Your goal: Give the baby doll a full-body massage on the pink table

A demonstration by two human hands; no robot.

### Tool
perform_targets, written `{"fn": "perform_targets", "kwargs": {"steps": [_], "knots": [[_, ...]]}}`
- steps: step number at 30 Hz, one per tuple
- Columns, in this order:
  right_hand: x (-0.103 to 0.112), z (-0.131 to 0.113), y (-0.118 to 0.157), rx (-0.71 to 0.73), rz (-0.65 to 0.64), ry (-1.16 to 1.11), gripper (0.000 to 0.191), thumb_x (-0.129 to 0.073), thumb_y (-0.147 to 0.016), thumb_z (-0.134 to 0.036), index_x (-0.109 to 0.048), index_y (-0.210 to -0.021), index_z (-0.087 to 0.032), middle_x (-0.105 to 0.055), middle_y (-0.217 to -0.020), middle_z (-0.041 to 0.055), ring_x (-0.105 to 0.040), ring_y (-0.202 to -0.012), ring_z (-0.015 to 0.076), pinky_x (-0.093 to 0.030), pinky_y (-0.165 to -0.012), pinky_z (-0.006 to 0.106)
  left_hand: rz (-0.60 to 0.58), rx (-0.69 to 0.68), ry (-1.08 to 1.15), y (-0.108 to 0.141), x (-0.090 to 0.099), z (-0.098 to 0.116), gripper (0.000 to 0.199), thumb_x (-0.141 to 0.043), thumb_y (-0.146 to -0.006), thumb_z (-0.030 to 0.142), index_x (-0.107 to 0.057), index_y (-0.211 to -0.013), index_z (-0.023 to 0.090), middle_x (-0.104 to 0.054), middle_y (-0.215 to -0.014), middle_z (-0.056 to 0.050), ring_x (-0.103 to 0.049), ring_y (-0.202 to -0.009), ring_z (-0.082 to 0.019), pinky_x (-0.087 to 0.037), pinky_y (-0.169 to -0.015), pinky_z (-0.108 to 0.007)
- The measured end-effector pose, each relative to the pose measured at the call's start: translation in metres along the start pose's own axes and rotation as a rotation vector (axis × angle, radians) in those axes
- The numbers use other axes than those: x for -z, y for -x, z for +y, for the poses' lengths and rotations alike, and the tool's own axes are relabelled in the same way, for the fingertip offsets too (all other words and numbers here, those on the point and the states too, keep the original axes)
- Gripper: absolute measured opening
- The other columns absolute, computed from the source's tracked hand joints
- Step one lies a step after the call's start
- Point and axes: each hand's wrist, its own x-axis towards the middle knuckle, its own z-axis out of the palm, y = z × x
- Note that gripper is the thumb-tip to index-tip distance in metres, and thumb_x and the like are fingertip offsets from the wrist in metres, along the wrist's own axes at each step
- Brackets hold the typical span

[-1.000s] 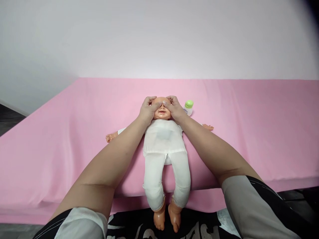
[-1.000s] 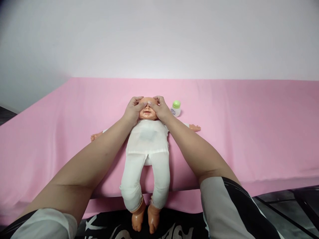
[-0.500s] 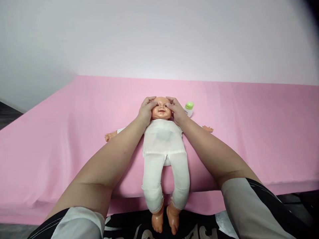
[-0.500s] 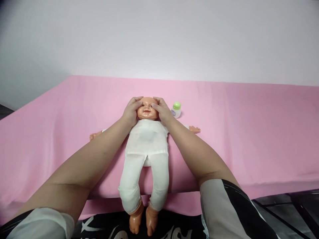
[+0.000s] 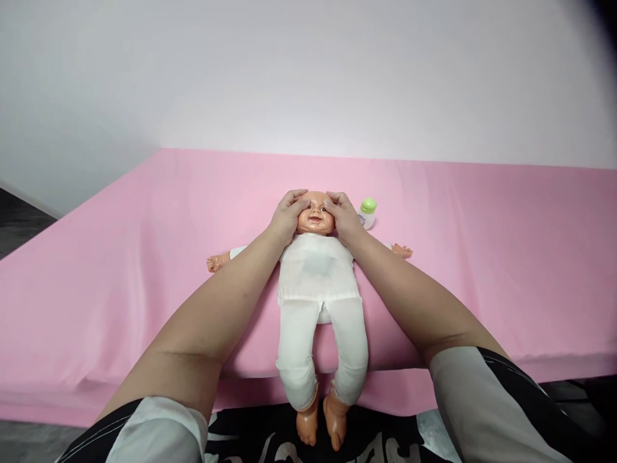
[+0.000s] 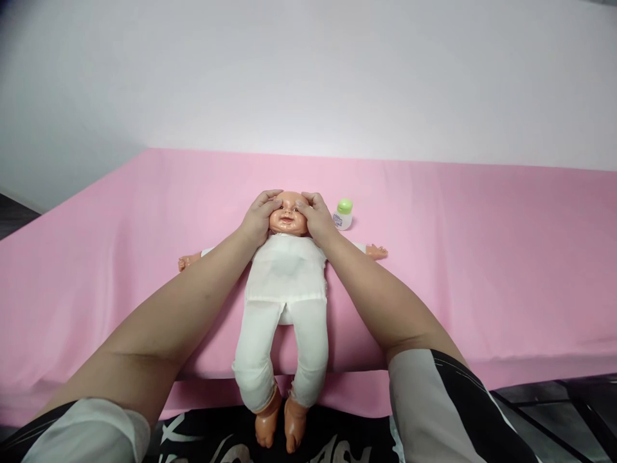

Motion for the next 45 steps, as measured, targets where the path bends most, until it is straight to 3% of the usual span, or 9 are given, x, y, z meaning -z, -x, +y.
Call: {"fn": "perform_targets", "kwargs": {"steps": [6,10,14,17,19,25,31,38,45], "knots": [[0.003,-0.004,0.0,-0.09,-0.019,0.053,0.06,-0.064,-0.091,-0.059,-0.057,-0.143,-0.03,-0.067,-0.15,0.0062,-0.067,-0.136,0.0277,-0.06,-0.115,0.05,-0.006,0.0,0.003,-0.002,0.002,-0.007,0.053,-0.078,-0.077,0.04,-0.066,-0.126,0.024,-0.076,-0.111,-0.006,-0.075,-0.1,-0.026,-0.064,-0.098,-0.046],[0.004,-0.01,0.006,0.019,0.06,0.338,0.056,-0.055,-0.101,-0.058,-0.061,-0.148,-0.028,-0.064,-0.16,0.0059,-0.059,-0.15,0.0248,-0.045,-0.13,0.047,0.146,-0.163,-0.252,-0.001,0.001,-0.013,0.045,-0.067,-0.088,0.049,-0.071,-0.126,0.023,-0.078,-0.123,-0.009,-0.074,-0.115,-0.028,-0.059,-0.109,-0.048],[0.001,-0.022,0.023,0.07,0.176,0.642,0.055,-0.045,-0.109,-0.067,-0.07,-0.137,-0.027,-0.077,-0.139,0.0116,-0.07,-0.133,0.0322,-0.051,-0.122,0.053,0.252,-0.286,-0.467,0.016,0.006,-0.006,0.036,-0.068,-0.095,0.052,-0.078,-0.112,0.023,-0.078,-0.127,-0.012,-0.066,-0.131,-0.034,-0.044,-0.126,-0.054],[0.002,-0.029,0.035,0.082,0.148,0.717,0.059,-0.039,-0.111,-0.07,-0.072,-0.129,-0.024,-0.081,-0.125,0.0139,-0.075,-0.12,0.0349,-0.055,-0.114,0.057,0.214,-0.34,-0.658,0.036,0.013,0.003,0.042,-0.06,-0.104,0.059,-0.08,-0.116,0.024,-0.08,-0.129,-0.013,-0.068,-0.131,-0.036,-0.045,-0.125,-0.055],[0.006,-0.034,0.041,0.099,0.064,0.676,0.06,-0.041,-0.111,-0.071,-0.071,-0.135,-0.025,-0.079,-0.135,0.0137,-0.074,-0.126,0.0337,-0.054,-0.117,0.056,0.14,-0.338,-0.718,0.046,0.018,0.009,0.047,-0.06,-0.105,0.063,-0.079,-0.123,0.023,-0.08,-0.131,-0.013,-0.071,-0.129,-0.037,-0.049,-0.122,-0.055],[0.011,-0.046,0.045,0.079,-0.168,0.621,0.095,-0.087,-0.084,-0.072,-0.055,-0.161,-0.026,-0.073,-0.15,0.0138,-0.073,-0.133,0.037,-0.057,-0.115,0.056,-0.126,-0.246,-0.734,0.05,0.026,0.021,0.076,-0.091,-0.081,0.062,-0.069,-0.143,0.024,-0.077,-0.14,-0.013,-0.075,-0.125,-0.04,-0.061,-0.109,-0.051],[0.009,-0.044,0.043,0.062,-0.142,0.626,0.094,-0.086,-0.087,-0.072,-0.056,-0.162,-0.026,-0.075,-0.148,0.0133,-0.074,-0.133,0.0371,-0.059,-0.113,0.056,-0.107,-0.23,-0.748,0.047,0.029,0.02,0.087,-0.092,-0.079,0.061,-0.064,-0.152,0.023,-0.074,-0.147,-0.015,-0.073,-0.132,-0.042,-0.059,-0.113,-0.054],[0.018,-0.029,0.038,0.049,-0.16,0.546,0.102,-0.079,-0.093,-0.071,-0.041,-0.176,-0.026,-0.063,-0.165,0.0135,-0.064,-0.15,0.0361,-0.05,-0.127,0.056,-0.09,-0.206,-0.731,0.044,0.034,0.014,0.075,-0.08,-0.091,0.063,-0.066,-0.151,0.022,-0.077,-0.142,-0.014,-0.075,-0.125,-0.039,-0.059,-0.113,-0.053],[0.018,-0.027,0.037,0.058,-0.139,0.631,0.091,-0.055,-0.106,-0.076,-0.041,-0.176,-0.02,-0.058,-0.169,0.0144,-0.052,-0.161,0.0361,-0.039,-0.136,0.058,-0.069,-0.203,-0.617,0.038,0.038,0.004,0.067,-0.073,-0.097,0.06,-0.067,-0.152,0.023,-0.071,-0.155,-0.013,-0.064,-0.147,-0.038,-0.046,-0.129,-0.052]]}}
